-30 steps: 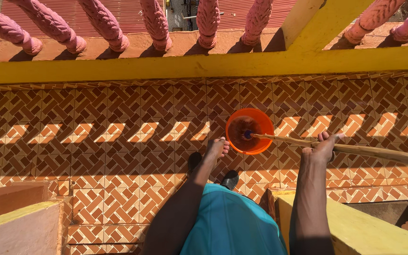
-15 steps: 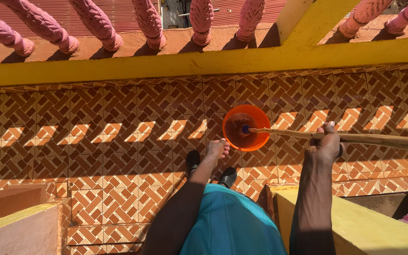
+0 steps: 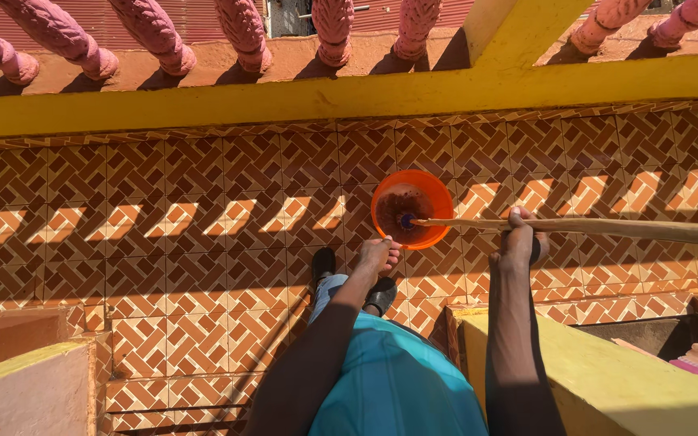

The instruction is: The person mops a tiled balcony floor using a mop and a bucket of water, dipping the mop into the bucket and wringing it out by hand multiple times.

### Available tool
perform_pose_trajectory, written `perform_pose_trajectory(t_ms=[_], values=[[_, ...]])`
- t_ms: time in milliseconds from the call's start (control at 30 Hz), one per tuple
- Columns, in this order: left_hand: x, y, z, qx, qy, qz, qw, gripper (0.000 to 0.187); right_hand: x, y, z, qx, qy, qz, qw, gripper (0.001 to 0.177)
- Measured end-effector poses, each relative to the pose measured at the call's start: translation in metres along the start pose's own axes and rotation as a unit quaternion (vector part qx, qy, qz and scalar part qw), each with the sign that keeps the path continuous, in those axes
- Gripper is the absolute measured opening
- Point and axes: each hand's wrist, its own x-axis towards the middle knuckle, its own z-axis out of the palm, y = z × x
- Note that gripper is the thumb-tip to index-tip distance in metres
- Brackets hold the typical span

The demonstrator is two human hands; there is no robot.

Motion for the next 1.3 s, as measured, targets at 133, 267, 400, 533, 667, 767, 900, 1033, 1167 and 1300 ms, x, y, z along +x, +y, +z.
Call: perform_pose_trajectory(t_ms=[133,267,400,533,667,767,900,1033,1167,1300], values=[[0.028,-0.022,0.006,-0.012,-0.044,0.005,0.999,0.037,-0.009,0.068,-0.024,-0.090,0.029,0.053,0.994,0.014],[0.030,-0.018,0.024,0.011,-0.077,-0.033,0.996,0.038,-0.052,0.068,-0.032,-0.040,0.067,0.046,0.996,0.021],[0.020,0.011,0.054,0.021,-0.126,-0.061,0.990,0.041,-0.101,0.006,-0.015,-0.122,-0.010,-0.041,0.992,0.030],[0.006,0.042,0.079,-0.137,-0.227,-0.200,0.943,0.051,-0.175,-0.065,-0.002,-0.192,-0.018,-0.157,0.969,0.035],[0.004,0.052,0.117,-0.238,-0.303,-0.203,0.900,0.019,-0.232,-0.092,-0.006,-0.207,-0.010,-0.153,0.966,0.050],[0.001,0.029,0.112,-0.238,-0.360,-0.178,0.884,0.022,-0.238,-0.080,-0.003,-0.144,0.076,0.052,0.985,0.054],[-0.017,-0.009,0.097,-0.184,-0.376,-0.181,0.890,0.020,-0.220,-0.040,0.027,-0.359,-0.139,0.127,0.914,0.055],[-0.054,-0.020,0.079,-0.024,-0.376,-0.149,0.914,0.026,-0.124,0.016,0.063,-0.598,-0.120,-0.039,0.792,0.057],[-0.093,-0.016,0.061,-0.061,-0.395,-0.067,0.914,0.035,-0.028,0.104,0.022,-0.703,-0.145,0.034,0.695,0.053],[-0.095,-0.003,0.026,0.003,-0.462,0.125,0.878,0.042,0.011,0.153,-0.029,-0.663,-0.185,0.159,0.708,0.057]])
